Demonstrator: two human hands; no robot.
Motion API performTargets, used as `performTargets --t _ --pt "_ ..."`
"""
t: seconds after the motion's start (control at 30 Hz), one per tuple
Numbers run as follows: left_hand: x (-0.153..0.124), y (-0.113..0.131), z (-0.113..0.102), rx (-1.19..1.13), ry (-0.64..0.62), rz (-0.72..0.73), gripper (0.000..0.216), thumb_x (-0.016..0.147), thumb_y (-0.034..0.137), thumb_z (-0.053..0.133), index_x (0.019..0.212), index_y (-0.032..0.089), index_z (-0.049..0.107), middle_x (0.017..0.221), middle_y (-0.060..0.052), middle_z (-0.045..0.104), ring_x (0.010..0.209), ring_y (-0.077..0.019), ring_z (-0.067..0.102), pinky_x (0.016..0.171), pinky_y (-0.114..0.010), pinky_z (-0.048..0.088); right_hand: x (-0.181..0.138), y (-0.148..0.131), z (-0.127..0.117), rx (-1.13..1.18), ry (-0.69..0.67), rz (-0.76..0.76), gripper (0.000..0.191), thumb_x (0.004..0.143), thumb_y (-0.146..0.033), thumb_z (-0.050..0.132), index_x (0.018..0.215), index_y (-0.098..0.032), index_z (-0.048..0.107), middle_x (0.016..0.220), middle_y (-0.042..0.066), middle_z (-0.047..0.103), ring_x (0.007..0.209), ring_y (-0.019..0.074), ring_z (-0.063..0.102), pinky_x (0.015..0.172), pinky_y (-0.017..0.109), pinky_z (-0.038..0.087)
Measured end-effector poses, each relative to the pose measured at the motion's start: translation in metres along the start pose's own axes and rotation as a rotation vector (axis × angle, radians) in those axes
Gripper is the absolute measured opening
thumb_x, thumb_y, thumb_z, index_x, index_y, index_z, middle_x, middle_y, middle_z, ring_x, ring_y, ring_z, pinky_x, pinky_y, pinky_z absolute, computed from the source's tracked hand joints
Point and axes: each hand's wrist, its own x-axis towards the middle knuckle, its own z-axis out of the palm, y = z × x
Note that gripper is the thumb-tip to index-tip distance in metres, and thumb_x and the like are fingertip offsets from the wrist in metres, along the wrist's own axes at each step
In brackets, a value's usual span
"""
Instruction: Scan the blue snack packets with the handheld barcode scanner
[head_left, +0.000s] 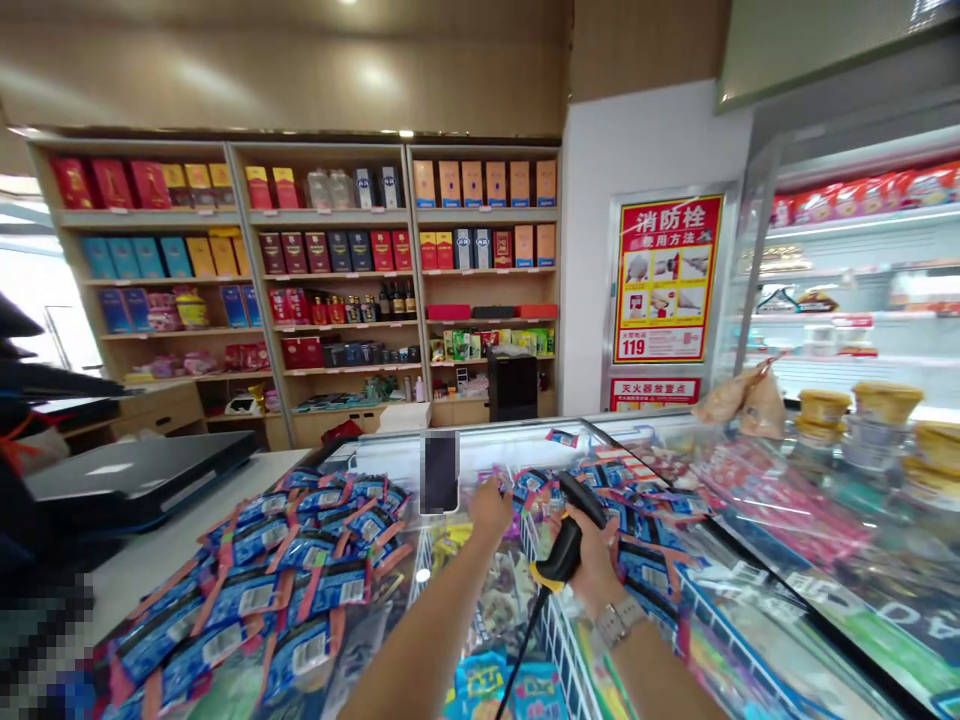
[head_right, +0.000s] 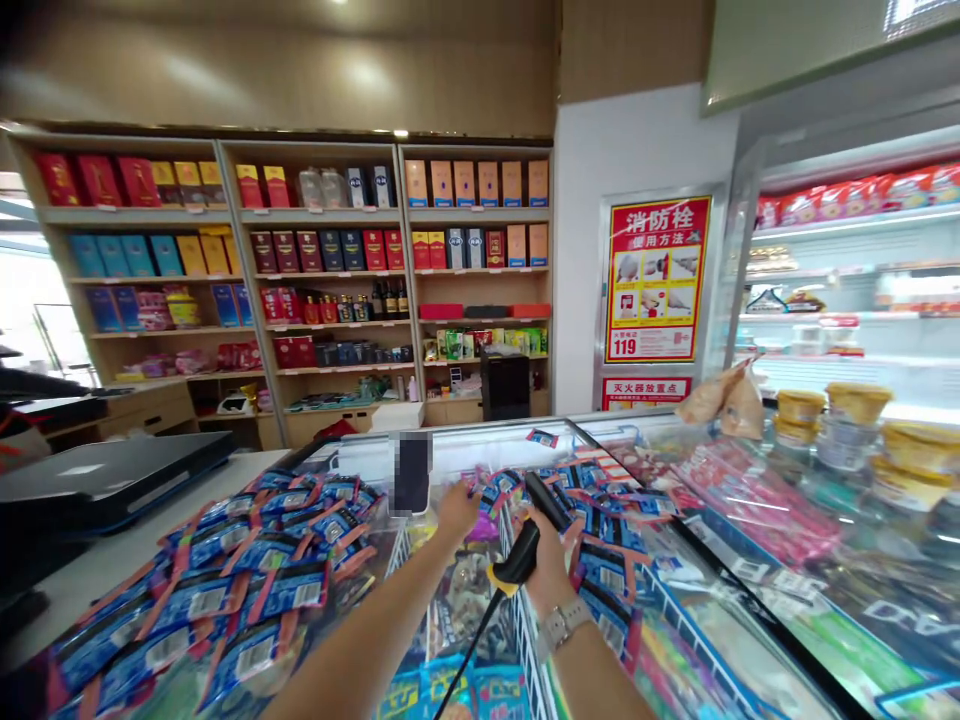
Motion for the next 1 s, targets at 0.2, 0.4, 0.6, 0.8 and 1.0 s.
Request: performTargets --t 0.2,0.4,0.6,0.8,1.0 --pt "0.02 0.007 0.014 -0.346 0.021 0.017 0.05 0.048 0.008 0.076 0.096 0.017 0.065 0.098 -0.01 0.071 0.097 -0.0287 0.064 0.086 -0.038 0.046 0.007 0.0 0.007 -0.032 0.132 -0.017 0.021 0.06 -0.022 0.074 0.071 -0.023 0.057 0.055 -0.003 0.063 0.05 0.0152 0.061 0.048 0.025 0.05" --pt "-0.025 0.014 0.011 -1.062 -0.017 -0.187 0.043 0.06 0.028 0.076 0.098 0.017 0.06 0.085 -0.005 0.069 0.075 -0.0196 0.067 0.069 -0.032 0.052 -0.017 0.007 0.018 -0.089 0.066 -0.012 0.028 0.051 -0.012 0.078 0.068 -0.021 0.058 0.056 -0.001 0.064 0.056 0.0198 0.064 0.048 0.029 0.051" --pt "-0.071 0.002 -0.028 -0.975 -0.288 -0.067 0.038 0.048 0.028 0.084 0.08 0.018 0.065 0.068 -0.002 0.066 0.059 -0.0157 0.061 0.058 -0.028 0.05 -0.024 -0.007 0.021 -0.147 0.08 -0.213 0.026 0.052 -0.017 0.079 0.06 -0.021 0.055 0.047 -0.004 0.057 0.043 0.0134 0.053 0.043 0.026 0.048" --pt "-0.081 -0.02 -0.058 -0.979 -0.29 -0.218 0.034 0.055 0.043 0.079 0.074 0.016 0.069 0.065 -0.003 0.066 0.055 -0.015 0.059 0.051 -0.024 0.045 -0.052 0.01 0.037 -0.335 -0.168 -0.083 0.032 0.042 -0.015 0.084 0.067 -0.014 0.064 0.056 -0.001 0.064 0.053 0.0152 0.061 0.054 0.027 0.052" --pt "-0.08 -0.044 -0.063 -1.467 -0.045 -0.347 0.039 0.061 0.048 0.075 0.084 0.018 0.064 0.075 -0.002 0.068 0.065 -0.0145 0.063 0.062 -0.025 0.048 -0.079 0.066 0.063 -0.257 -0.137 0.037 0.036 0.038 -0.009 0.084 0.065 -0.017 0.062 0.059 0.0 0.066 0.057 0.0182 0.064 0.056 0.029 0.055"
